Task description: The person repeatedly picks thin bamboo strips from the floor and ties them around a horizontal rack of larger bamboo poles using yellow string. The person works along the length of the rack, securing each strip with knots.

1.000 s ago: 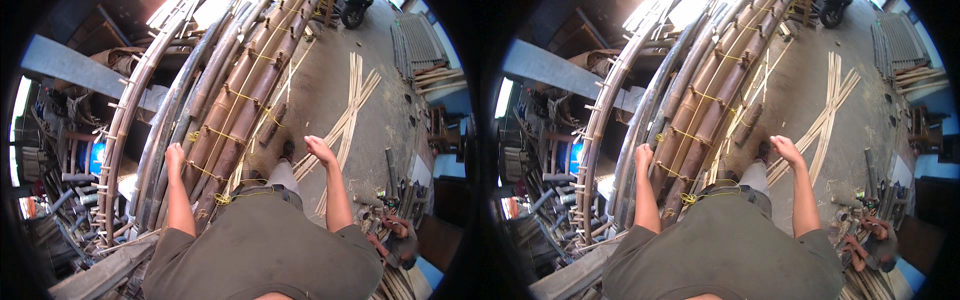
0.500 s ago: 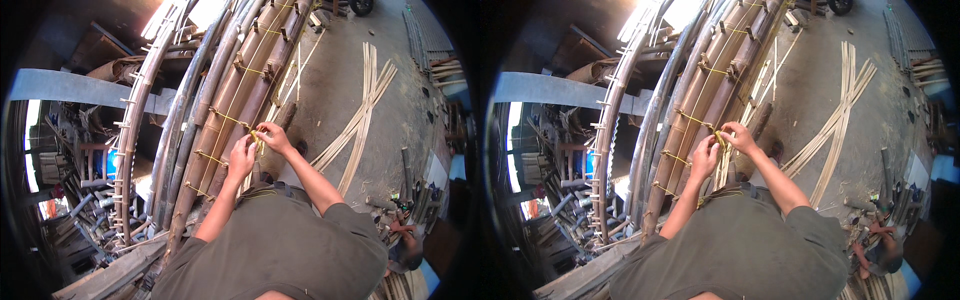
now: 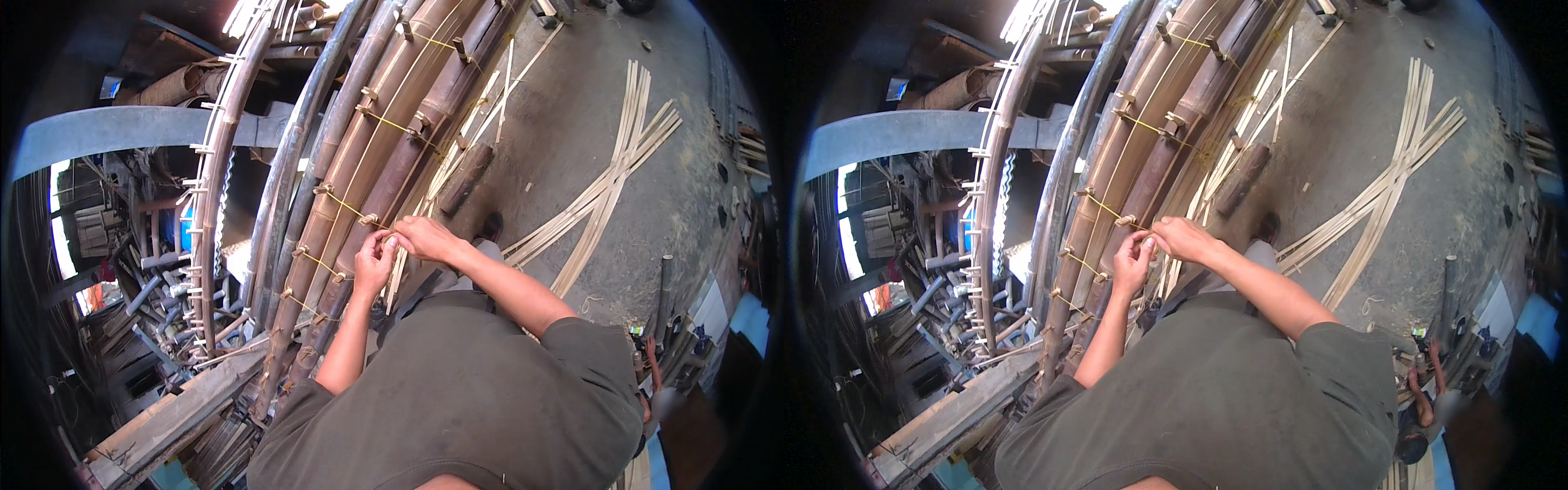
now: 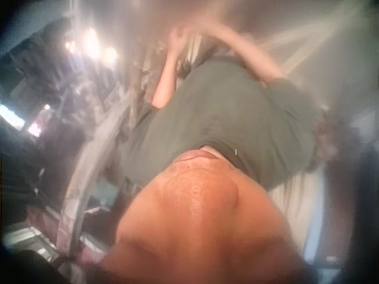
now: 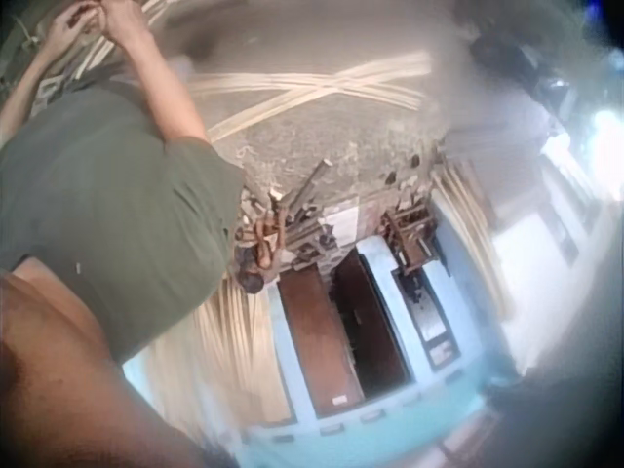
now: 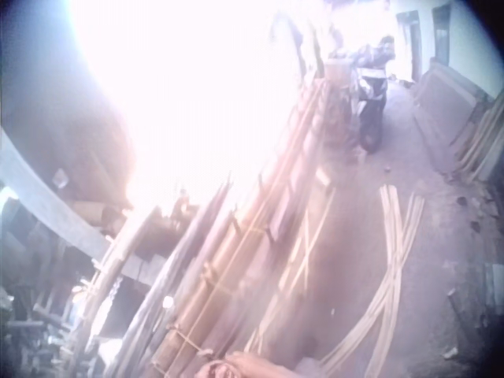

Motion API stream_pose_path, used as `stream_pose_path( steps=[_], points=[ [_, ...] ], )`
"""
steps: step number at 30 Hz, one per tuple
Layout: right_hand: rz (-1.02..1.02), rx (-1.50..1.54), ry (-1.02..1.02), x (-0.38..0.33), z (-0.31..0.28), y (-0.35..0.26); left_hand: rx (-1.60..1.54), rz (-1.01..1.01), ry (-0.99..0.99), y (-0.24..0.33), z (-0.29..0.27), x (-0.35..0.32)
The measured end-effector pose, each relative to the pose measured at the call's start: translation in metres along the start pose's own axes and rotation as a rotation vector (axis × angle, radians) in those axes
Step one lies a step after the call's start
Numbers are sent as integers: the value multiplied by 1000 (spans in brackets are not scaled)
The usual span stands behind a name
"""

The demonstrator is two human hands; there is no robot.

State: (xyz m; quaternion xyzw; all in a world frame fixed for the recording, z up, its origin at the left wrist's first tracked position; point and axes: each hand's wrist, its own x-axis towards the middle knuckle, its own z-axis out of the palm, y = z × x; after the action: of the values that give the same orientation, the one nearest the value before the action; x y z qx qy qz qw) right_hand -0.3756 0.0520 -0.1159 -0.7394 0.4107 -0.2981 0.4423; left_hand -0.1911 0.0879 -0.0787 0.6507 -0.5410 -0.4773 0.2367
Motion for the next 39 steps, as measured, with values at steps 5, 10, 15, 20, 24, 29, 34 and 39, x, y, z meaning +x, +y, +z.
stream_pose_path(
  steps=[5,10,15,20,24,29,34,39],
  points=[
    [12,-248,-174,-26,24,43,141,-79,233,56,5,11],
    [544,-541,-537,-168,36,140,283,28,290,19,-2,20],
    [855,-640,-353,-194,3,189,307,-115,42,54,3,29],
    [667,-72,-23,-180,-28,233,268,-211,-591,114,48,44],
    [855,111,458,-216,-96,270,256,-173,-804,109,174,85],
    [1130,323,960,-333,-140,449,460,-48,-1133,67,392,125],
    [1545,272,1183,-446,-172,662,800,130,-1206,-8,569,133],
    [1858,28,1235,-534,-181,852,1022,116,-1080,3,689,147]
  ],
)
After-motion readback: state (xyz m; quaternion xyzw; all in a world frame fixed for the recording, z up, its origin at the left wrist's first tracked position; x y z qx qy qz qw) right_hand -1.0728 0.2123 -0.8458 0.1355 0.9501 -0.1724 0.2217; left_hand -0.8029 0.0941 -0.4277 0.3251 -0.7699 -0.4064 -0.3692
